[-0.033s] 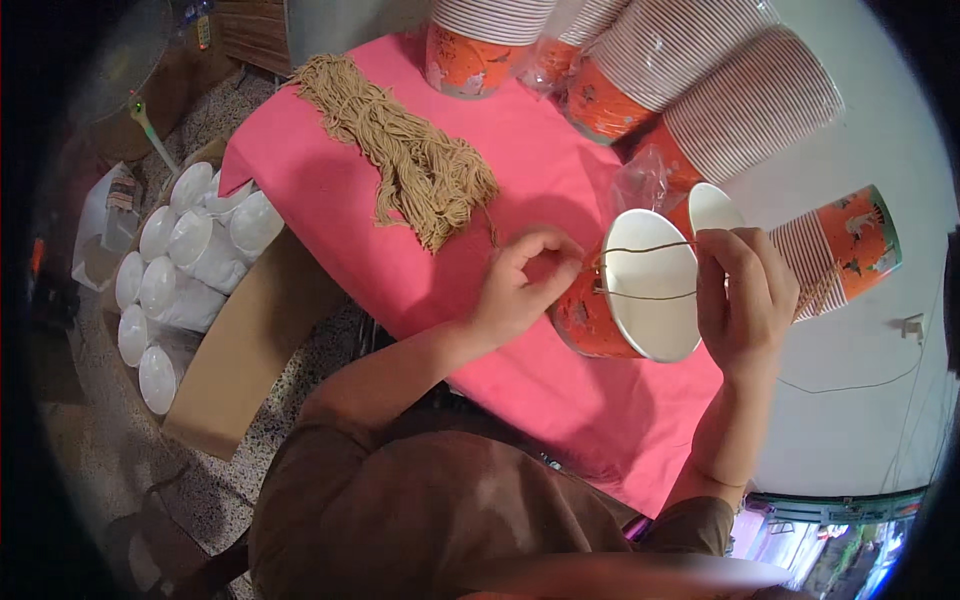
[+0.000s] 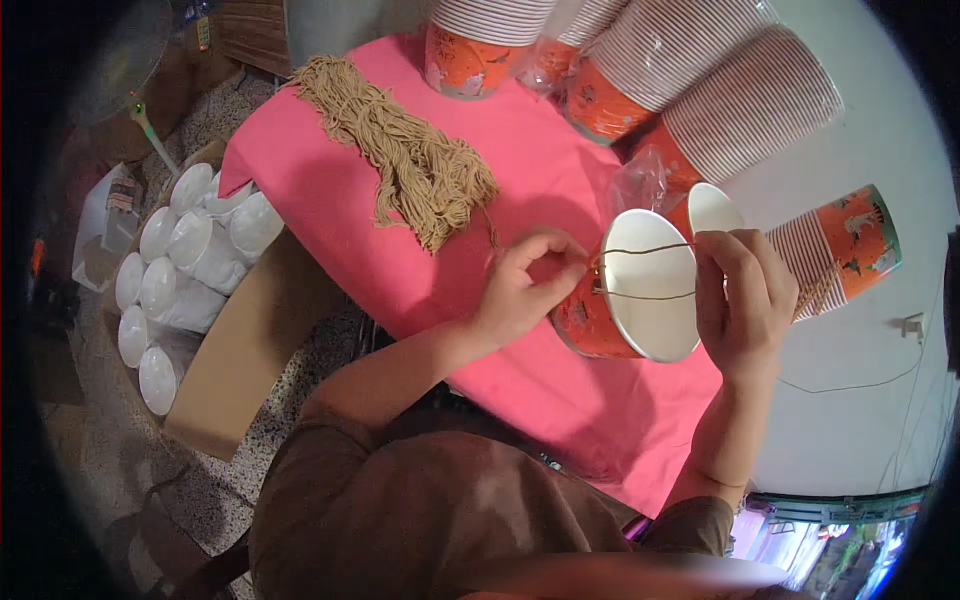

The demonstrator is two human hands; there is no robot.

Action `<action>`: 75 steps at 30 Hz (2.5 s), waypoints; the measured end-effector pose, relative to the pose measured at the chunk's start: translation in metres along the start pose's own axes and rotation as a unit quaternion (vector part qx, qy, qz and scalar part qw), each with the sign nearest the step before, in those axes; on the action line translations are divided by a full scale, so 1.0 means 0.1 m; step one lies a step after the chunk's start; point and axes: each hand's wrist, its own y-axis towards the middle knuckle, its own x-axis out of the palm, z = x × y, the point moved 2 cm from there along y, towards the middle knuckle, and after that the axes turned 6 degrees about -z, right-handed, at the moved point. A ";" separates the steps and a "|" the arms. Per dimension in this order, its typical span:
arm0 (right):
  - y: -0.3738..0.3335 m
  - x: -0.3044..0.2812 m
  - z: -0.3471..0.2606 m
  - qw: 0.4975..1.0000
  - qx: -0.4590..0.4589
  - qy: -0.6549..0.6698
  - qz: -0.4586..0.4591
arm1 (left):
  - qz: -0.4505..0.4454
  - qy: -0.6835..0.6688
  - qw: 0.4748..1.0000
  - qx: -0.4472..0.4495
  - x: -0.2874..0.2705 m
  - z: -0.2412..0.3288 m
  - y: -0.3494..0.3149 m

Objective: Attaching thin brown strings to paper cups for packaging or hanging.

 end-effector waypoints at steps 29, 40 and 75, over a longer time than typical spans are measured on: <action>-0.93 -0.58 -0.09 0.883 0.342 0.297 -0.120 | -0.072 0.221 0.967 0.108 0.04 0.14 0.35; -1.05 -0.64 0.04 0.794 0.222 0.566 0.021 | -0.254 0.226 0.920 0.195 0.30 0.35 0.19; -0.89 0.02 0.32 0.706 0.232 0.593 0.310 | -0.314 0.001 0.918 -0.243 0.43 1.00 0.53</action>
